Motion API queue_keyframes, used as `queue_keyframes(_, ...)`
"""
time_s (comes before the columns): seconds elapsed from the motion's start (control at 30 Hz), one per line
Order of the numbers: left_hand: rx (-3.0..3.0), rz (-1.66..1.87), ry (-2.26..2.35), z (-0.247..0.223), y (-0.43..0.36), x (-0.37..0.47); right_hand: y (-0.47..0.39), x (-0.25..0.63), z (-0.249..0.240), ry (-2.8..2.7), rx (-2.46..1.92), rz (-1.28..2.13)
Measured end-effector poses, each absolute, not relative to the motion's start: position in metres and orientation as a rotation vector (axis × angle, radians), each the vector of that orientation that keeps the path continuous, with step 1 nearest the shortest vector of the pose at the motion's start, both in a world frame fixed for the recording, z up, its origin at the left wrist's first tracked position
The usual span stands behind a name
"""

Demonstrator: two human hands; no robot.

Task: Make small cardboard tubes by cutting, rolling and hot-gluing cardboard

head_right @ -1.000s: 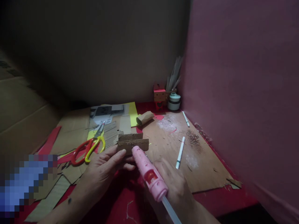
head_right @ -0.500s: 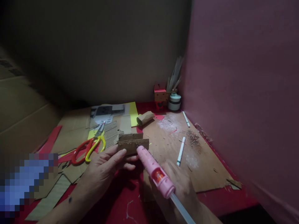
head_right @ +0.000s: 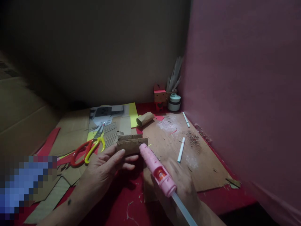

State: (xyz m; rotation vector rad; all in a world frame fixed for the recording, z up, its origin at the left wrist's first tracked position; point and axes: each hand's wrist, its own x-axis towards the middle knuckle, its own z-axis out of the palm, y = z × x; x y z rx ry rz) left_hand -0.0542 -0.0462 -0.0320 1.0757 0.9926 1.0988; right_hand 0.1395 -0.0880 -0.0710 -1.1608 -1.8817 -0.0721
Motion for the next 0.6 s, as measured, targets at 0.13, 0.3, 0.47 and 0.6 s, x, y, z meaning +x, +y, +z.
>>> queue_keyframes(0.13,1.042,1.179,1.051,-0.032,-0.046,-0.054,-0.086,0.145,-0.060,-1.850,-1.256,0.018)
queue_keyframes(0.3,1.131,1.248,1.062,-0.024,-0.048,-0.057,-0.069,0.153,-0.054,-1.746,-1.113,-0.312)
queue_keyframes(0.47,1.604,1.370,1.046,-0.011,-0.064,-0.046,-0.052,0.158,-0.044,-1.747,-1.080,-0.597)
queue_keyframes(0.6,1.851,1.447,0.895,-0.018,-0.081,-0.022,-0.046,0.152,-0.035,-1.728,-1.215,-0.501)
